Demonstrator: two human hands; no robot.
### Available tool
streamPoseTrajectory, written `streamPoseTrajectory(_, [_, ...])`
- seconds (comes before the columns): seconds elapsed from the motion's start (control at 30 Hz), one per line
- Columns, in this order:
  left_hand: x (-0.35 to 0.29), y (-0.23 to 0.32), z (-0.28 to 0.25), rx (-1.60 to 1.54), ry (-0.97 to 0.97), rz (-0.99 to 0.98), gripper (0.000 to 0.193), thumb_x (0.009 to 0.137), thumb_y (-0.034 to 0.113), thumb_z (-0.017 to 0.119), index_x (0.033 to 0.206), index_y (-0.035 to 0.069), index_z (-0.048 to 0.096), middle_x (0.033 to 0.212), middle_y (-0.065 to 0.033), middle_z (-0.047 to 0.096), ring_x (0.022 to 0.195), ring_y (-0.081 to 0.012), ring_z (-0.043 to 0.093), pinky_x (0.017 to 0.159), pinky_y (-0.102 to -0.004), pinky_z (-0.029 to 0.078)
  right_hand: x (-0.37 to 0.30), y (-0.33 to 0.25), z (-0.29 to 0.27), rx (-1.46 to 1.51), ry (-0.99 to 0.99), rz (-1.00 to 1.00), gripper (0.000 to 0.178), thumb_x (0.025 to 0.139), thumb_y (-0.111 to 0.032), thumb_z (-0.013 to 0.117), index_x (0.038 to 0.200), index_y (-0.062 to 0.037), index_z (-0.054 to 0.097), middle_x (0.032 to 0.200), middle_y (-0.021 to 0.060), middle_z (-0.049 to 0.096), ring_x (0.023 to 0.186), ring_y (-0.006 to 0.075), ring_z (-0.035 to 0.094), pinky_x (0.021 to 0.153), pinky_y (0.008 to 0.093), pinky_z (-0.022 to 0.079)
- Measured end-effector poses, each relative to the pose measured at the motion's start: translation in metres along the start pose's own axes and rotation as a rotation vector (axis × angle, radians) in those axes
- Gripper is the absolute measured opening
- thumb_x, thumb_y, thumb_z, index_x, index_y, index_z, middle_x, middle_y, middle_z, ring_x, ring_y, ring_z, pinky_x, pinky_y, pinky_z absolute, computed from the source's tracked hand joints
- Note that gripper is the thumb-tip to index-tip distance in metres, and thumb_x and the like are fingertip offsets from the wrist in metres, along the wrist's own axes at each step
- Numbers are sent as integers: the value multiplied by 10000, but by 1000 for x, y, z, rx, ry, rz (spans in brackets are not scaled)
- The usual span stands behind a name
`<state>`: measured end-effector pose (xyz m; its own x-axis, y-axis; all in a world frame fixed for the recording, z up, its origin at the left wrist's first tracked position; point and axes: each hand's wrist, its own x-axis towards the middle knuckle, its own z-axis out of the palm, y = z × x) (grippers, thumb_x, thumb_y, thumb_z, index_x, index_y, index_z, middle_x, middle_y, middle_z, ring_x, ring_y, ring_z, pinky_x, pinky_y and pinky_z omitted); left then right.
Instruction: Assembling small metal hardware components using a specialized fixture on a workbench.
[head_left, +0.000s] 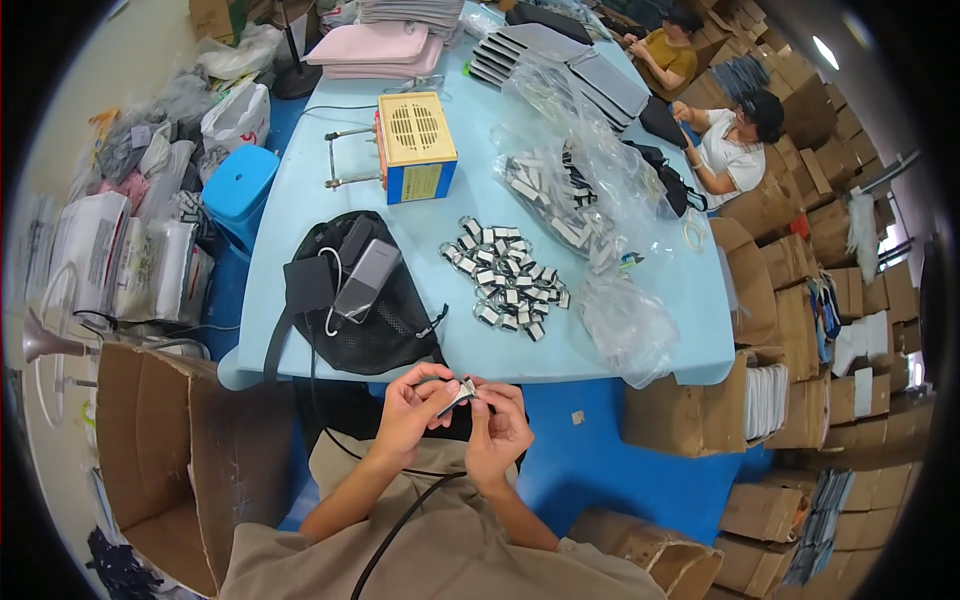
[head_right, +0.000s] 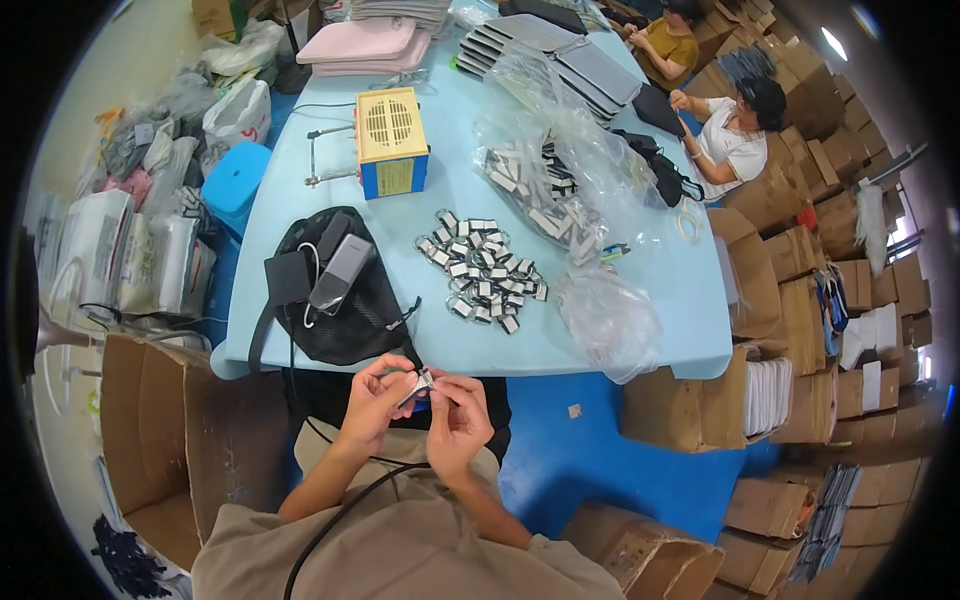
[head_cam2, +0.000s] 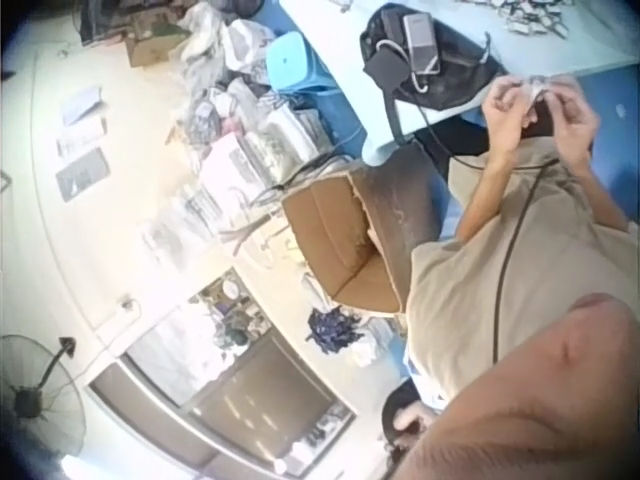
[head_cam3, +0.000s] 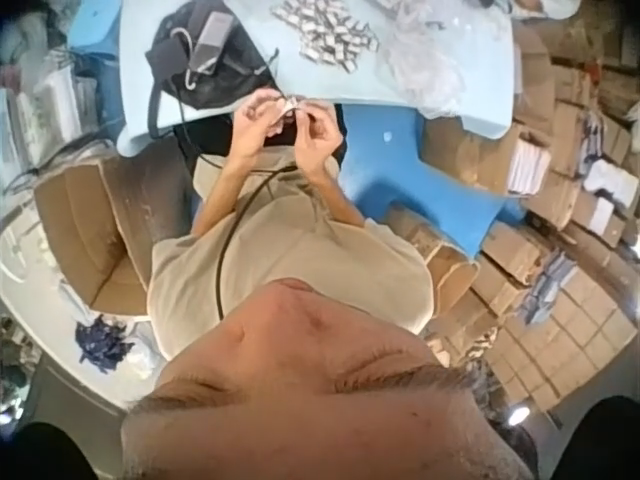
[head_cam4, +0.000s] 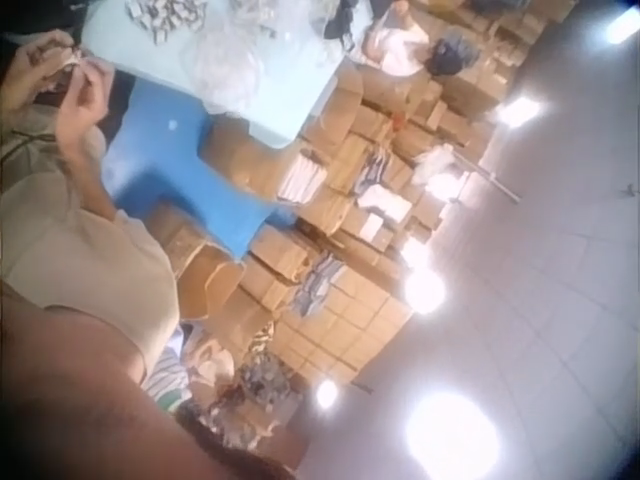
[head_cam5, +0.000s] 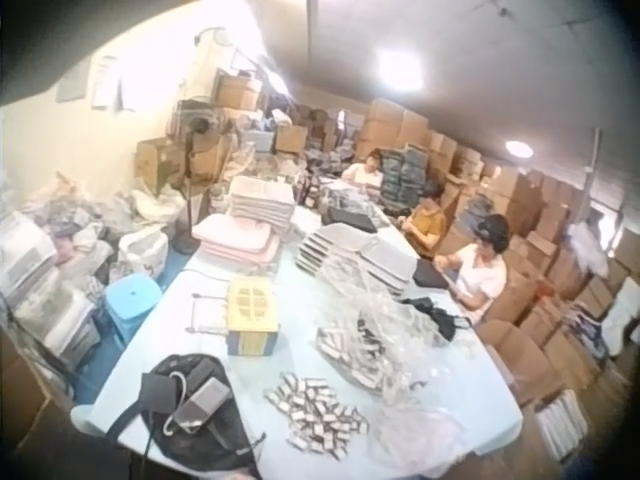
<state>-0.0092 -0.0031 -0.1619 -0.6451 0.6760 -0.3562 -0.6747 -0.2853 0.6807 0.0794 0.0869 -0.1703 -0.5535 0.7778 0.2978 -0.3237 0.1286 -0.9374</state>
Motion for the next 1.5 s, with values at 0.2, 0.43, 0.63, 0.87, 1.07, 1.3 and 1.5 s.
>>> streamPoseTrajectory(0.2, [7,-6,8,92,-20,58,244,955,118,753,1140,16,632,926,-65,754,627,-58,598,527,-188,425,4,-5,-13,1,-46,-76,115,938,105,654,1034,48,627,1132,153,611,1053,255,677,888,300,542])
streamPoseTrajectory(0.43, [8,-11,-5,355,-66,182,256,1003,107,685,1208,-45,677,1021,-98,759,798,-109,692,679,-232,543,34,-9,-35,157,-164,528,392,918,63,723,1279,60,568,1087,122,713,1031,142,677,874,261,540])
streamPoseTrajectory(0.63, [5,3,-26,255,-311,-111,360,1050,117,595,1371,-43,610,1242,-118,700,1075,-179,689,890,-318,567,37,-4,-49,259,-170,581,277,896,98,723,1163,39,679,1074,116,726,970,149,689,862,271,553])
streamPoseTrajectory(0.87, [15,-21,-39,-35,-492,2,406,979,82,696,1353,-50,607,1315,-147,649,1144,-248,667,961,-379,563,28,-3,-48,510,-89,796,224,928,89,685,1139,17,663,1077,103,711,954,159,694,851,302,588])
streamPoseTrajectory(1.07, [15,-22,-30,-9,-395,36,232,946,78,738,1136,-31,661,1157,-99,660,1003,-184,658,902,-349,547,22,-2,-43,384,-88,721,212,925,65,707,1125,9,668,1041,92,692,931,161,692,818,305,598])
streamPoseTrajectory(1.3, [8,-17,-17,159,-217,162,199,870,42,795,953,36,614,1088,-123,649,917,-140,634,859,-309,508,19,-7,-33,104,-209,449,183,879,131,721,1037,38,716,1033,106,673,928,160,675,797,275,573])
streamPoseTrajectory(1.5, [7,-14,-16,138,-115,222,239,870,-48,762,1013,30,587,1018,-130,706,938,-138,661,877,-299,542,15,-2,-33,137,-235,387,184,894,128,708,1059,47,720,1047,91,667,972,139,665,841,251,559])
